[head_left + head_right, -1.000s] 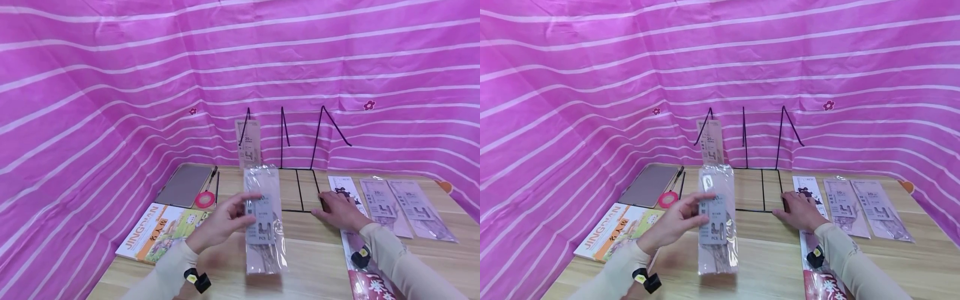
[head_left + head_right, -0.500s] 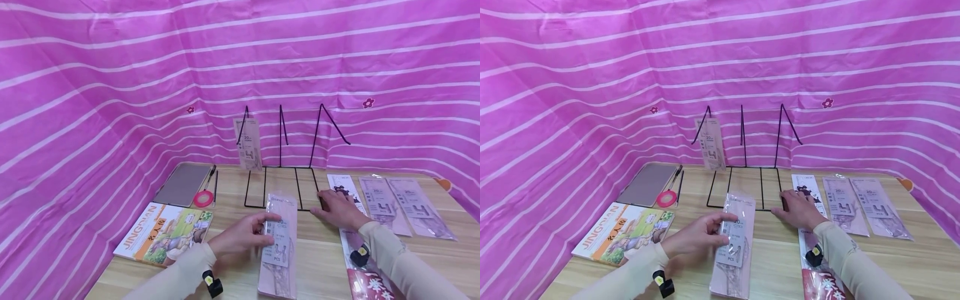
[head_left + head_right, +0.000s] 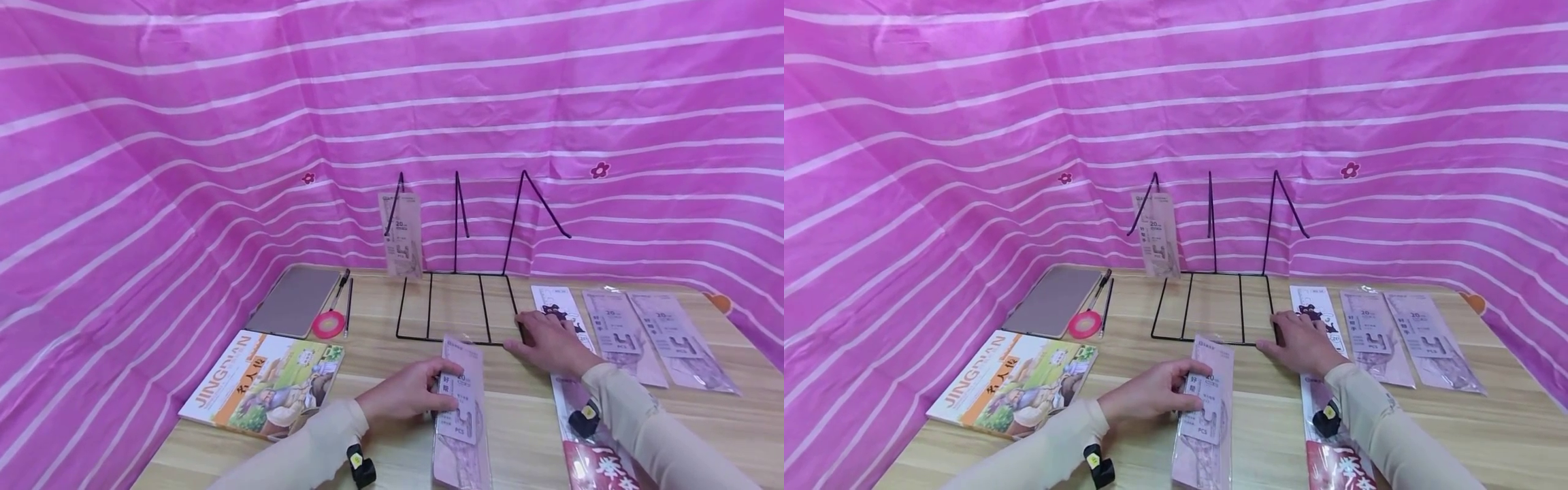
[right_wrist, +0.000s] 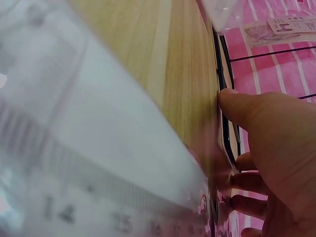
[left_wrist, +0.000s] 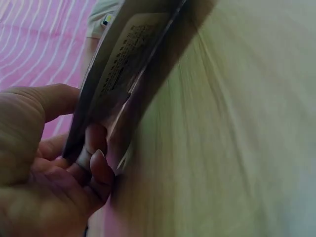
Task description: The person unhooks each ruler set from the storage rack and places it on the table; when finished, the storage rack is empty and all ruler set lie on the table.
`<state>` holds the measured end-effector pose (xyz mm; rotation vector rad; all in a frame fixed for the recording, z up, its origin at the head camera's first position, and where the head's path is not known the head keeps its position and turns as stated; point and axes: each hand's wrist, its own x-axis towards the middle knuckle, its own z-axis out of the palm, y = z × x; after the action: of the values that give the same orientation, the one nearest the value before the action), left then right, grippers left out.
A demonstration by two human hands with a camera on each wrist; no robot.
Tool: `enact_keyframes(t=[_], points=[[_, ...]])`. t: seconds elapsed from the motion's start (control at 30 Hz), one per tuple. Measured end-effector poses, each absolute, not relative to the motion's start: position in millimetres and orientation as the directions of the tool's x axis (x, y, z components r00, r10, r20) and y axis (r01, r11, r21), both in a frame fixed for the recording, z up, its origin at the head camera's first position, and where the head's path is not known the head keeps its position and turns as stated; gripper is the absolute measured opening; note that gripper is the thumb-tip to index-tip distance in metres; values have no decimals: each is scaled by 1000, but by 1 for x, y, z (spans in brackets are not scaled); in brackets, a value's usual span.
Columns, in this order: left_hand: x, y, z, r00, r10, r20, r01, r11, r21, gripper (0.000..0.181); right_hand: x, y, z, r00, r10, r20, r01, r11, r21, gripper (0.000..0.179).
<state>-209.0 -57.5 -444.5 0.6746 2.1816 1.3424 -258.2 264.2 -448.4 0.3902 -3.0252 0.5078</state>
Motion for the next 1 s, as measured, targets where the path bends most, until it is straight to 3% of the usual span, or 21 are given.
enact_keyframes(t=[0.23,0.47,0.6,0.73,1.0], points=[[-208,-53,-439,-783,601,-164,359,650,670,48,-259,265,-454,-967,-238,92,-255,917,-307,79],[-202,-51,-432,-787,595,-165,457,741,493,44,-256,264,-453,-968,-232,90,-249,917,-311,79],[-204,-53,-433,-789,595,-154,453,732,510,43,-255,264,-453,-968,-232,92,-249,916,-314,79],[-214,-61,-431,-811,573,-113,404,690,601,43,-255,264,-454,-968,-234,92,-252,916,-314,80],[-278,-99,-420,-861,486,150,450,589,672,37,-258,263,-453,-969,-228,98,-248,919,-308,80]])
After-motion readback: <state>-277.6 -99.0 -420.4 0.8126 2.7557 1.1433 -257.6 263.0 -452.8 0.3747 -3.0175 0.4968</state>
